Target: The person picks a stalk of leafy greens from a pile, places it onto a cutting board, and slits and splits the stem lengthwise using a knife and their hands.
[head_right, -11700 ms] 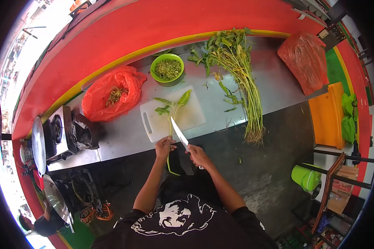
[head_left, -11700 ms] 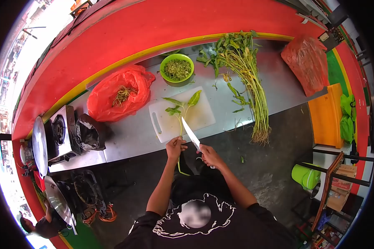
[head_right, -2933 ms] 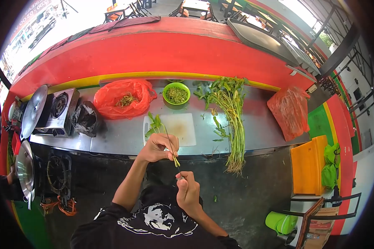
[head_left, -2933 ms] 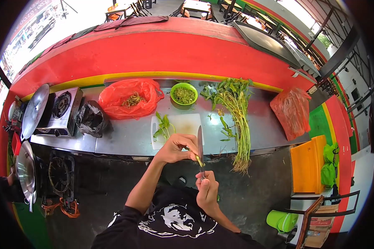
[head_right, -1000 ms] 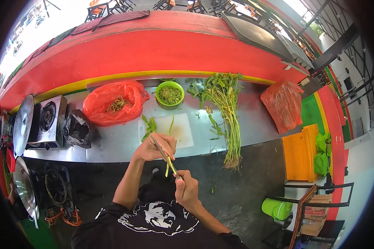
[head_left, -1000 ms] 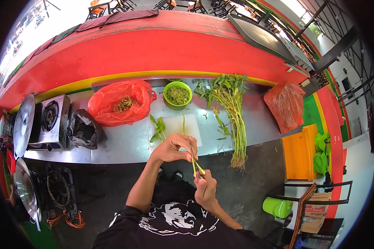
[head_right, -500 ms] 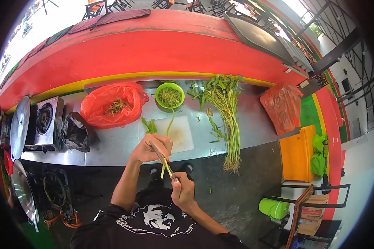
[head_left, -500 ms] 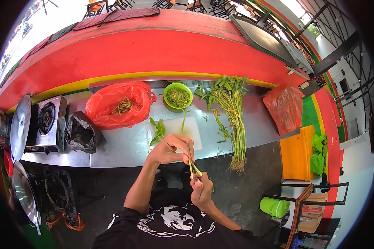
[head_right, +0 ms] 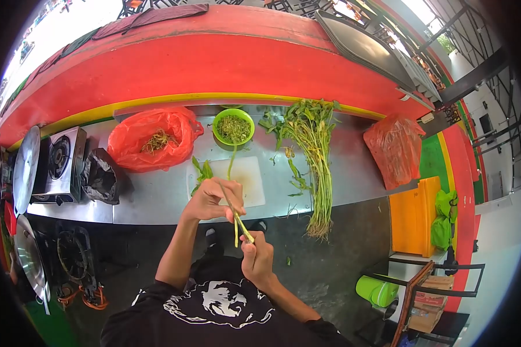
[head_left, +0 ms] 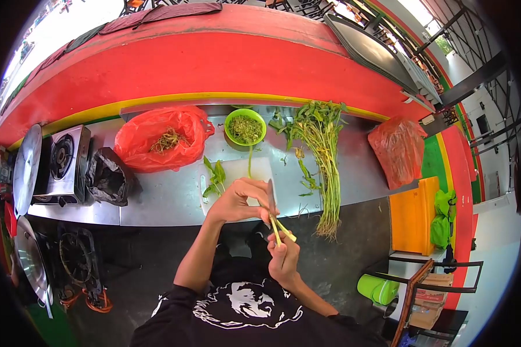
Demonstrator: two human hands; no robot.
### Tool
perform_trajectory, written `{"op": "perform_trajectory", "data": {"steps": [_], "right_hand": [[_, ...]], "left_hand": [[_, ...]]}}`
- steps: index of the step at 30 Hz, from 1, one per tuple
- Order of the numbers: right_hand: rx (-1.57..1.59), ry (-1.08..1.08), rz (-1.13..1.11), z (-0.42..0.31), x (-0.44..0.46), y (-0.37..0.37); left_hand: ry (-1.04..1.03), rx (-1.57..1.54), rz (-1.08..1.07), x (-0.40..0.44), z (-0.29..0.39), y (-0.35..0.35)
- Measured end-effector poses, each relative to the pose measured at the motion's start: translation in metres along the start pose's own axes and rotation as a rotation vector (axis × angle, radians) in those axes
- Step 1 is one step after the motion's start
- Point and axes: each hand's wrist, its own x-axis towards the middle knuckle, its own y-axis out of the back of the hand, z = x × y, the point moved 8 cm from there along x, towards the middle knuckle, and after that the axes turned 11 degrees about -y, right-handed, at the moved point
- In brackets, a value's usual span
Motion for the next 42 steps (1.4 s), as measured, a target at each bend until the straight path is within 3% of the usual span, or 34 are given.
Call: {"op": "perform_trajectory", "data": {"steps": [9, 13, 27, 36, 42], "right_hand": [[-0.016, -0.006, -0.009, 0.003, -0.005, 0.008], [-0.042, 0.039, -0.002, -0.008, -0.004, 0.009], [-0.080, 0.073, 0.076, -0.006, -0.010, 0.000], [0.048, 0.030, 0.060, -0.011, -0.006, -0.007], [0.002, 0.000, 0.015, -0.001, -0.004, -0.015]], "left_hand": [[0.040, -0.074, 0.071, -0.009, -0.017, -0.003], [-0.017, -0.036, -0.010, -0.007, -0.018, -0.012], [-0.044, -0.132, 0.132, -0.004, -0.006, -0.010], [-0.041, 0.013, -0.033, -0.008, -0.001, -0.008], [-0.060, -0.063, 0.024, -0.005, 0.008, -0.006]]}}
